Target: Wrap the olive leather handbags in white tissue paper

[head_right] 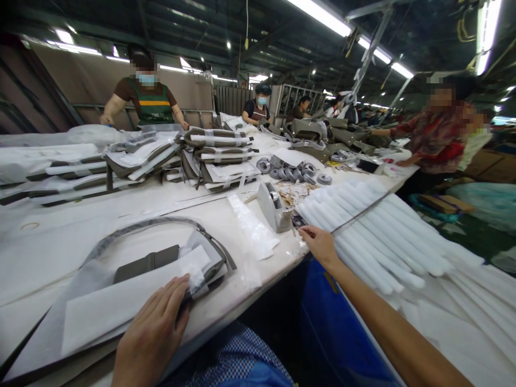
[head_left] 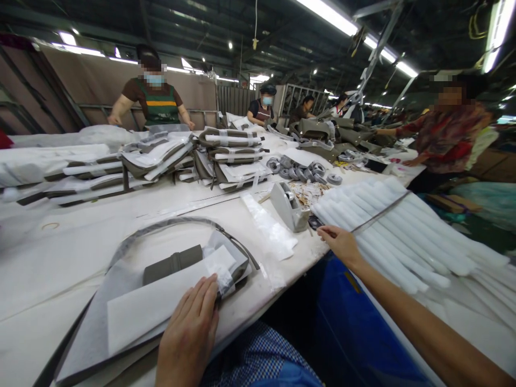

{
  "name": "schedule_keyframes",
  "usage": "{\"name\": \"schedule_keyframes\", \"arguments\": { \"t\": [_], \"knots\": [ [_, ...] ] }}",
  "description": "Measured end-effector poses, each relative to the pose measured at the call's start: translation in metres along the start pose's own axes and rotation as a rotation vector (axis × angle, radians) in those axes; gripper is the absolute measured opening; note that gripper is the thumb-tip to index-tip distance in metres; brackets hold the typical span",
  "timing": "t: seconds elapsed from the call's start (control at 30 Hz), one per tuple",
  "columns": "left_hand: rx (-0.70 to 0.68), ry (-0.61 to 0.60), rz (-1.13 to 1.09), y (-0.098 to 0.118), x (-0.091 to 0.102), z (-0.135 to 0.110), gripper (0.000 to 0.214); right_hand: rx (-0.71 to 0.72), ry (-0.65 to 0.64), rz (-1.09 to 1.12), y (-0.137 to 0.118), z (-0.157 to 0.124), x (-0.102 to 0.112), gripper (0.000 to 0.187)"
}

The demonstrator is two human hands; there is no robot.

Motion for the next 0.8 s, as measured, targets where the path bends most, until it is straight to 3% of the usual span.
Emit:
{"name": "schedule_keyframes", "arguments": {
  "t": [0.07, 0.17, 0.3, 0.47, 0.6, 0.8],
  "knots": [
    [0.003, -0.006, -0.01, 0.0, 0.0, 0.0, 0.043, 0.126, -0.008, -0.088, -0.013, -0.006, 0.013, 0.02],
    [0.029, -0.02, -0.039, -0.002, 0.001, 0.0, 0.042, 0.487, -0.03, -0.335, -0.059, -0.028, 0.026, 0.021],
    [0.049, -0.023, -0.071, 0.0, 0.003, 0.003, 0.042, 0.957, -0.09, -0.554, -0.128, -0.074, 0.018, 0.021],
    [0.128, -0.05, -0.113, -0.003, 0.006, 0.007, 0.04, 1.339, -0.246, -0.502, -0.208, -0.127, -0.021, 0.016],
    [0.16, -0.072, -0.143, -0.003, 0.006, 0.008, 0.042, 1.549, -0.309, -0.444, -0.265, -0.156, -0.058, 0.024],
    [0.205, -0.063, -0.174, -0.006, 0.004, 0.006, 0.038, 1.728, -0.377, -0.52, -0.314, -0.172, -0.106, 0.027]
  ]
}}
Point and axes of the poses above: each hand's wrist, its own z-axis towards the middle knuckle, its own x-axis out of the back of the hand, y = z × x, the point moved 10 cm from there along z, towards the middle knuckle, and after that the axes turned 14 degrees about -z, right-handed, at the moved point
